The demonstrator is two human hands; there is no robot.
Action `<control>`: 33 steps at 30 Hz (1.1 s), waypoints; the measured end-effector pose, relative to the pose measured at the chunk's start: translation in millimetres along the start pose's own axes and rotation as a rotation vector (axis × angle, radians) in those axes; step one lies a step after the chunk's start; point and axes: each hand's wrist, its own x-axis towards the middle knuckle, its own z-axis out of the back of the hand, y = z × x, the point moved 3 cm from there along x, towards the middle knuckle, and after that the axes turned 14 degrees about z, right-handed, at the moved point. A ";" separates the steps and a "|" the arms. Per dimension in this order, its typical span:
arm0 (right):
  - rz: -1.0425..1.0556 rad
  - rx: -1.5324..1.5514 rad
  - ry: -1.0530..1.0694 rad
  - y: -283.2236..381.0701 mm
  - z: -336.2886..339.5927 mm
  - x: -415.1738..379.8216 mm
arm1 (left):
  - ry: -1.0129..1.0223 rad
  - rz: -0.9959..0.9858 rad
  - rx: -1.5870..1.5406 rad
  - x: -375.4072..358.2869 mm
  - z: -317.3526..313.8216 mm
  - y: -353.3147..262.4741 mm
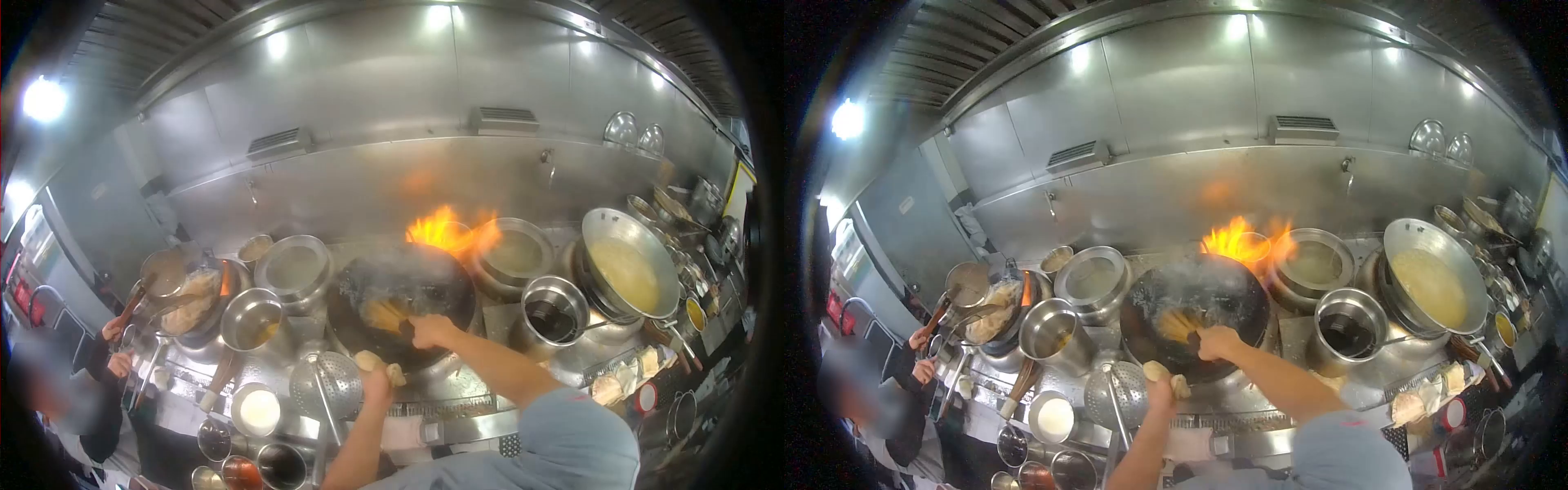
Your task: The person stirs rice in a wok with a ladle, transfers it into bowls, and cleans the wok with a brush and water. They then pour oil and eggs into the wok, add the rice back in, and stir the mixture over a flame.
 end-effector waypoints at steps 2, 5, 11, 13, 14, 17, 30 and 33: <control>0.019 0.022 0.159 5.7 28.7 -59.8 | 0.051 0.119 0.010 -12.2 -9.1 -9.0; 0.036 -0.178 0.318 -48.0 70.6 -63.8 | 0.008 0.199 0.075 -12.1 -9.7 -9.9; -0.050 0.185 -0.076 -53.9 10.6 73.6 | -0.145 -0.081 0.183 25.6 13.5 12.8; -0.010 0.266 -0.027 0.3 -4.7 49.9 | -0.123 -0.204 0.262 23.6 9.4 8.7; 0.019 0.334 0.060 20.8 -4.5 27.7 | -0.113 -0.266 0.346 34.0 19.9 10.8; 0.000 0.440 0.200 34.3 14.5 -57.4 | -0.152 -0.201 0.370 17.3 26.4 -15.8; -0.473 0.984 -0.823 -70.5 -166.1 -231.1 | -0.202 -0.386 0.877 -46.4 -2.3 -132.8; -0.484 1.252 -0.779 -49.6 -209.7 -290.7 | -0.273 -0.565 1.050 -41.0 -15.7 -141.2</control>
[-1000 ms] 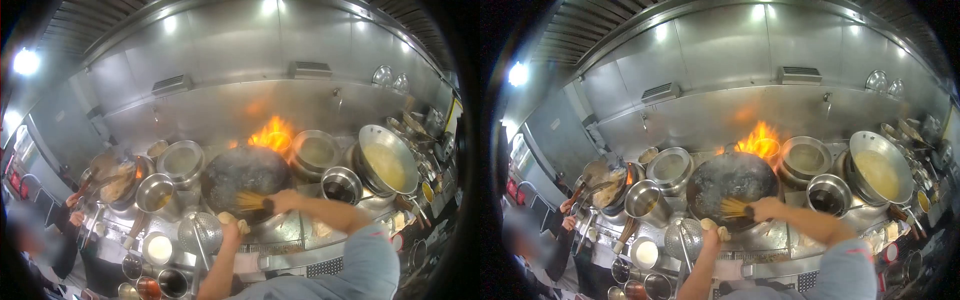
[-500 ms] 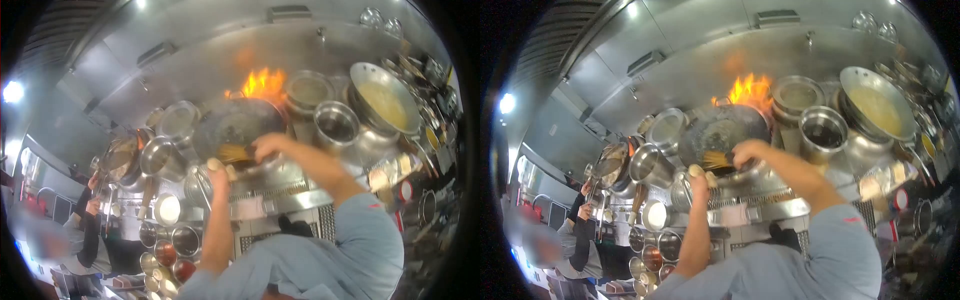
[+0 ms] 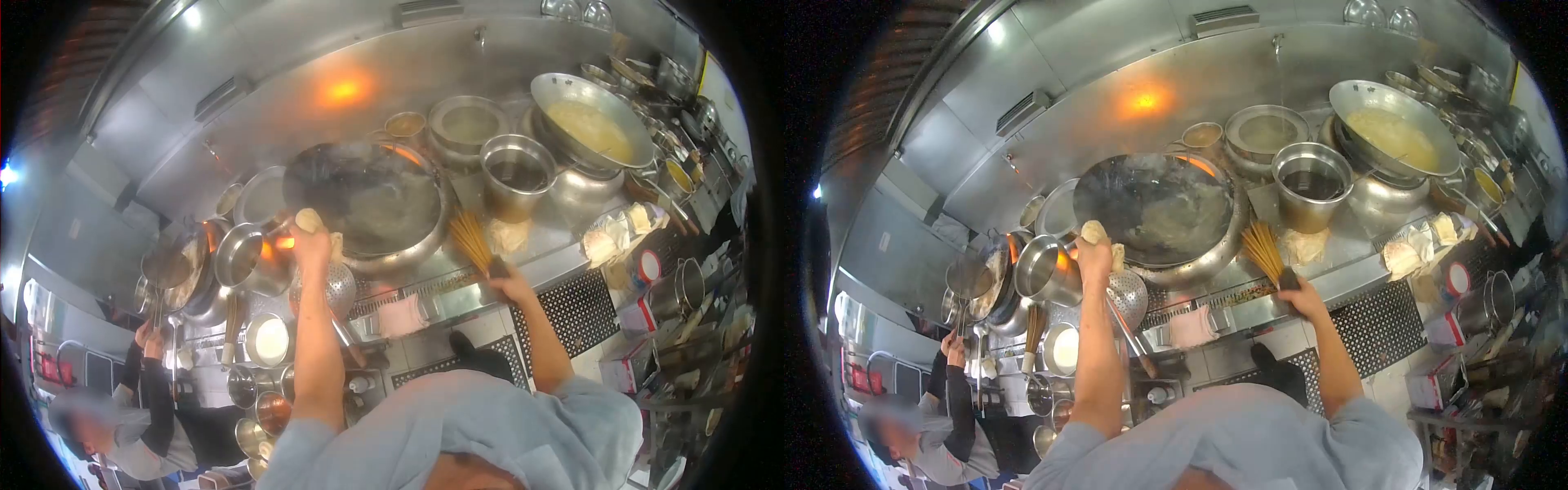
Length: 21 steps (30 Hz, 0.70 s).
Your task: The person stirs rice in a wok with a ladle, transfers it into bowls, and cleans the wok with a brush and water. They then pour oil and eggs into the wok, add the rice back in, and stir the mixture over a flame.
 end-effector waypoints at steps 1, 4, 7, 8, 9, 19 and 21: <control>-0.034 0.061 -0.054 11.6 6.8 -29.7 | -0.008 0.016 0.044 -5.1 2.8 -14.0; -0.057 0.372 -0.179 25.9 11.4 -89.7 | -0.024 0.009 0.168 -15.7 8.6 -61.6; -0.093 0.452 -0.237 48.2 17.3 -118.1 | -0.054 -0.097 0.269 -2.8 1.7 -90.8; -0.088 0.427 -0.220 57.0 17.4 -120.2 | -0.032 -0.117 0.282 -5.8 3.0 -105.2; -0.081 0.402 -0.200 66.2 17.9 -118.2 | -0.013 -0.136 0.294 -8.4 6.1 -120.1; 0.519 -0.539 0.282 153.4 -101.5 89.0 | -0.120 -0.561 0.333 -80.6 -20.7 -139.0; 0.297 -0.425 0.206 160.1 -119.9 135.8 | -0.085 -0.602 0.321 -96.7 -16.1 -123.6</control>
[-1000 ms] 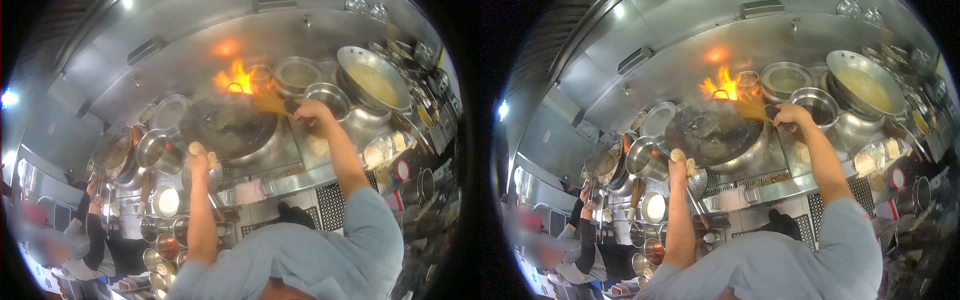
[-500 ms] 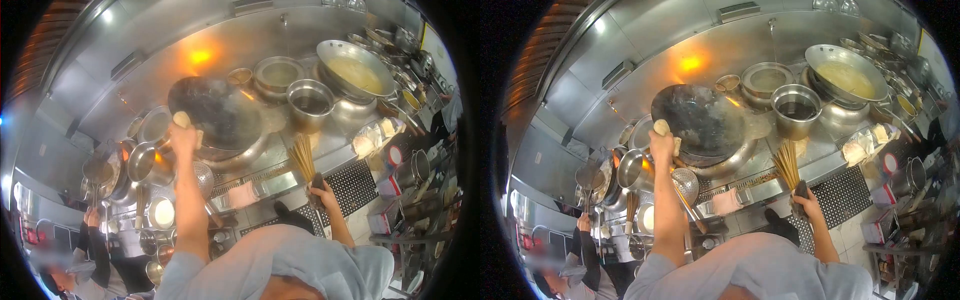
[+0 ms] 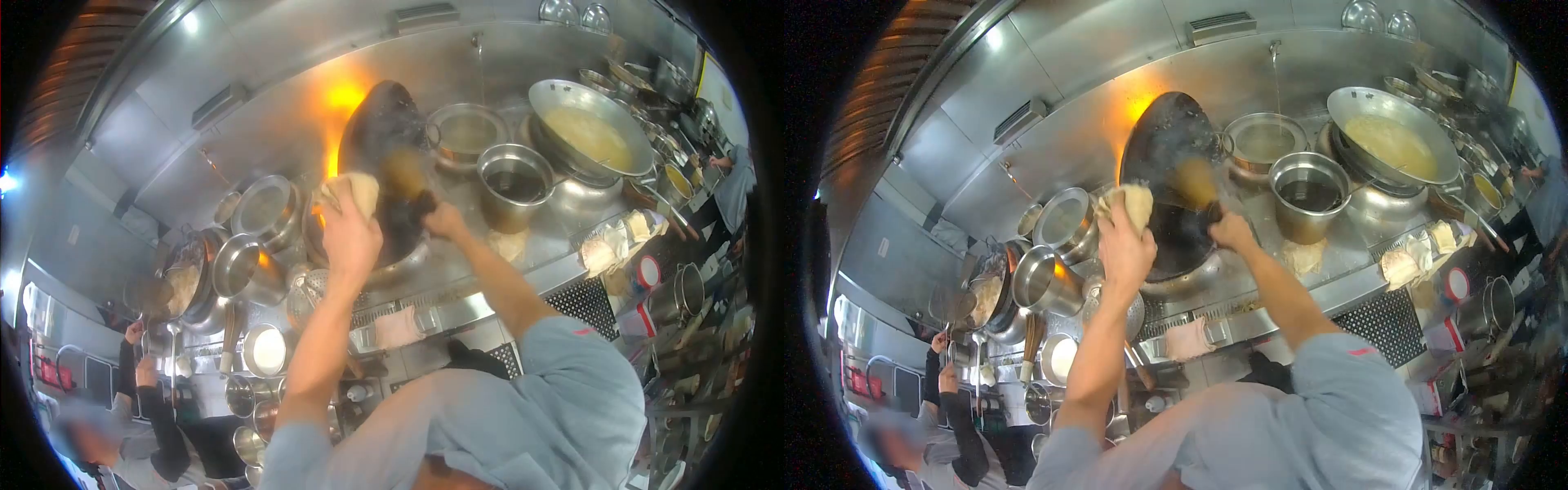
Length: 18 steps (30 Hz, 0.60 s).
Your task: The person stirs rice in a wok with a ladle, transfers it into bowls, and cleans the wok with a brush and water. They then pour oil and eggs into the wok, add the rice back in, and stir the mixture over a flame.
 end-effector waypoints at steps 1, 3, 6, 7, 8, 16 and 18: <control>-0.085 0.179 -0.022 0.3 -4.3 13.4 | 0.022 0.013 -0.010 -6.7 -0.6 5.7; 0.005 0.080 0.013 0.1 -31.8 20.1 | 0.040 0.101 -0.040 -4.7 -5.3 9.6; 0.261 -0.105 0.122 18.8 -42.4 -80.3 | -0.083 0.135 -0.070 12.0 -11.2 46.3; 0.178 -0.027 0.057 -44.2 -48.6 -94.1 | 0.037 0.371 -0.020 13.1 -1.7 50.1; 0.099 0.051 -0.007 -94.3 -49.1 -104.2 | 0.044 0.382 -0.112 9.1 -5.4 78.9; -0.329 -0.479 0.067 -131.7 -24.7 -157.9 | 0.071 0.979 -0.578 -57.4 -76.0 191.6; -0.357 -0.805 0.061 -107.9 -38.1 -168.2 | 0.175 1.075 -0.931 -56.8 -69.9 167.1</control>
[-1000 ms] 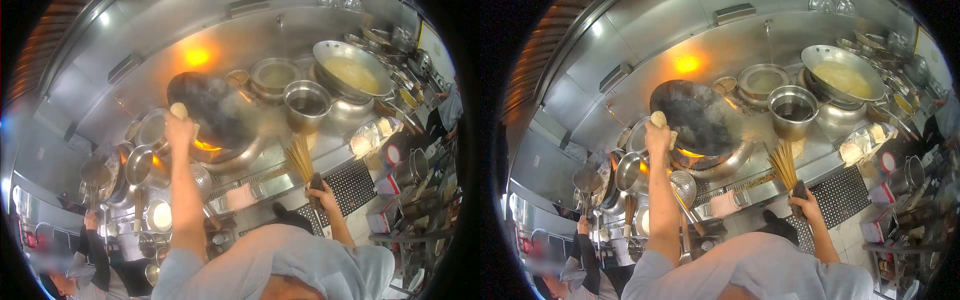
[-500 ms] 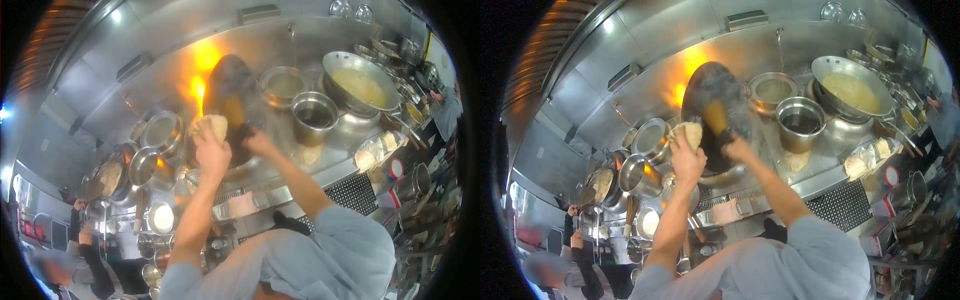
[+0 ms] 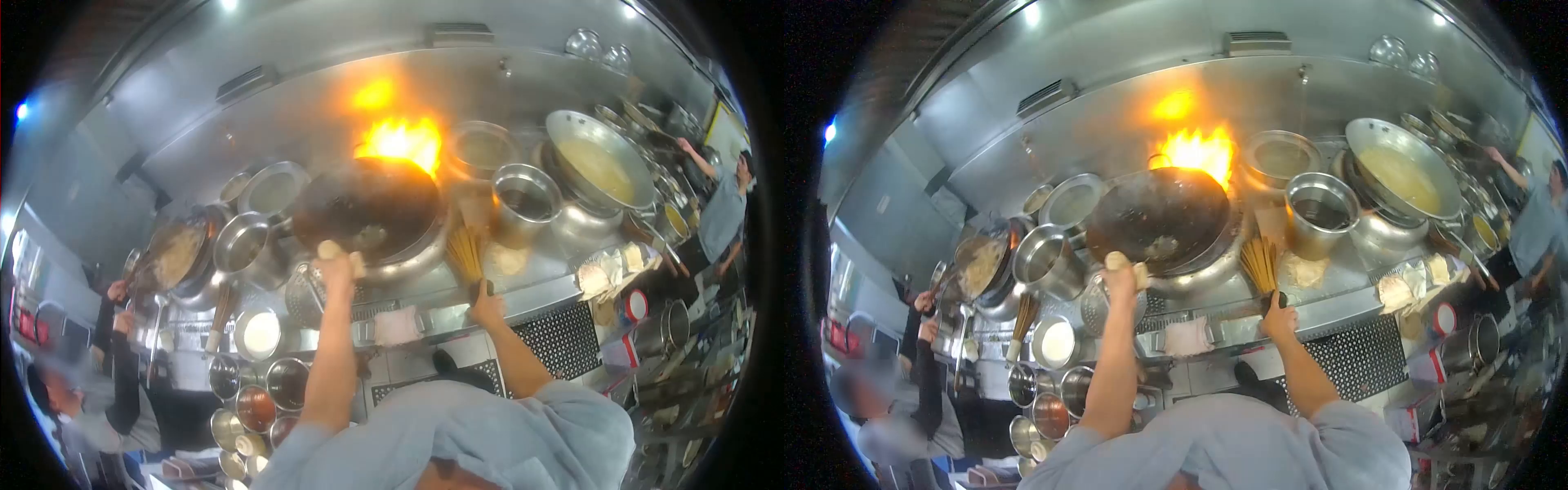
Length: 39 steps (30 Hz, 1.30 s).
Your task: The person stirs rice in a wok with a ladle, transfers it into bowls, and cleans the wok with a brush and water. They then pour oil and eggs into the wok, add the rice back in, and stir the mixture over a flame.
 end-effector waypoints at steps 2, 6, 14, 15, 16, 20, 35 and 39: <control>0.184 -0.174 -0.206 44.9 26.5 -35.9 | -0.014 -0.041 -0.020 56.1 -17.7 52.0; 0.659 0.477 0.769 165.6 -18.4 -92.1 | 0.423 0.207 -0.211 25.2 -29.3 49.5; 0.086 1.399 0.846 286.6 -174.5 -114.2 | 0.711 -0.093 0.224 -129.6 72.1 1.6; 0.064 1.395 0.785 288.6 -145.4 -115.7 | 0.657 -0.367 0.505 -150.0 88.4 -27.4; 0.279 1.545 0.563 287.0 -77.7 -120.4 | 0.649 -0.446 0.686 -184.9 100.2 -65.5; 0.250 1.863 0.831 249.7 -101.0 -93.0 | 0.495 -1.103 1.251 -283.6 136.1 -160.7; 0.096 1.389 -0.089 93.3 229.7 15.8 | 0.809 -1.909 0.849 -410.6 -66.8 -236.2; 0.069 0.981 -0.310 -1.1 261.8 166.9 | 0.931 -1.930 0.626 -386.2 -100.1 -243.2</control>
